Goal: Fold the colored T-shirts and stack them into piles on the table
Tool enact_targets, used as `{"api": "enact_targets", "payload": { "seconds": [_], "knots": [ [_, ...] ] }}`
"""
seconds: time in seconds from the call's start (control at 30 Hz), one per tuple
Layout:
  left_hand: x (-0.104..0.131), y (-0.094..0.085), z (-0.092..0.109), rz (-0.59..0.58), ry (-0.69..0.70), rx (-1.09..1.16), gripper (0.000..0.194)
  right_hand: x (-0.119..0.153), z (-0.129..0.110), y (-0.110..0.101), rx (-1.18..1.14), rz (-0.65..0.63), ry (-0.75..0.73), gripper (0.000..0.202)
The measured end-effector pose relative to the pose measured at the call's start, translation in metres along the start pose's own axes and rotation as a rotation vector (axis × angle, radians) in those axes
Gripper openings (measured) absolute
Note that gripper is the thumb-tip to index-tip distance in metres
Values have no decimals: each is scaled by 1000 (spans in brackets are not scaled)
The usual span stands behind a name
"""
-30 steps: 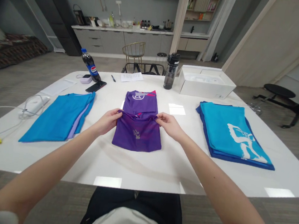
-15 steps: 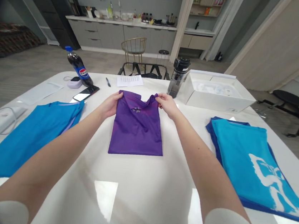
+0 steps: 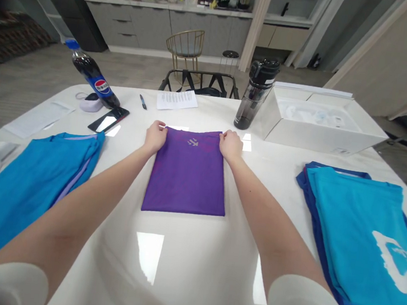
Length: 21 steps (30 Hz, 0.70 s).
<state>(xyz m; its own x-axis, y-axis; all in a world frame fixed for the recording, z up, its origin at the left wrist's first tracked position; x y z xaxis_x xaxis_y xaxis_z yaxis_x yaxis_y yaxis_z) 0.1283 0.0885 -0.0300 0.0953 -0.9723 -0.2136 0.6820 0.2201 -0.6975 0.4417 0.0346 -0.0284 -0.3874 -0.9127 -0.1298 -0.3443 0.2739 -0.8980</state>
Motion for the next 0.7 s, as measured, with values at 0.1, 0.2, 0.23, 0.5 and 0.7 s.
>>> {"api": "enact_targets", "payload": {
  "seconds": [0.1,0.2,0.23,0.5,0.7],
  "knots": [
    [25,2,41,15,292,-112,42,23,-21,-9,7,109,-105,43],
    [56,26,69,-210,539,-119,46,54,-56,2,-18,-5,-373,45],
    [63,34,69,-290,543,-134,47,63,-63,9,-12,-66,-420,48],
    [57,27,27,-311,295,-344,65,69,-34,26,126,-218,-185,66],
    [117,20,68,-309,517,-230,53,115,-49,9,140,-144,-302,60]
  ]
}}
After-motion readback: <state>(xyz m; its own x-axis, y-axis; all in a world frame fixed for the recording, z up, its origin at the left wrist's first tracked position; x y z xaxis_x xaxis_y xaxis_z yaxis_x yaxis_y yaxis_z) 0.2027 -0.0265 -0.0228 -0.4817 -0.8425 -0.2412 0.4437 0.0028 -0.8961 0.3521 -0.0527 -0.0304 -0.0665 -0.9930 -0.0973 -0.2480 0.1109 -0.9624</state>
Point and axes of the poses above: each hand's wrist, its own x-axis away from the middle knuckle, its own y-axis out of the palm, z = x × y, the point moved 5 cm from there along -x, towards the middle knuckle, and after that the axes turned 3 degrees about y, right-handed, at the moved point
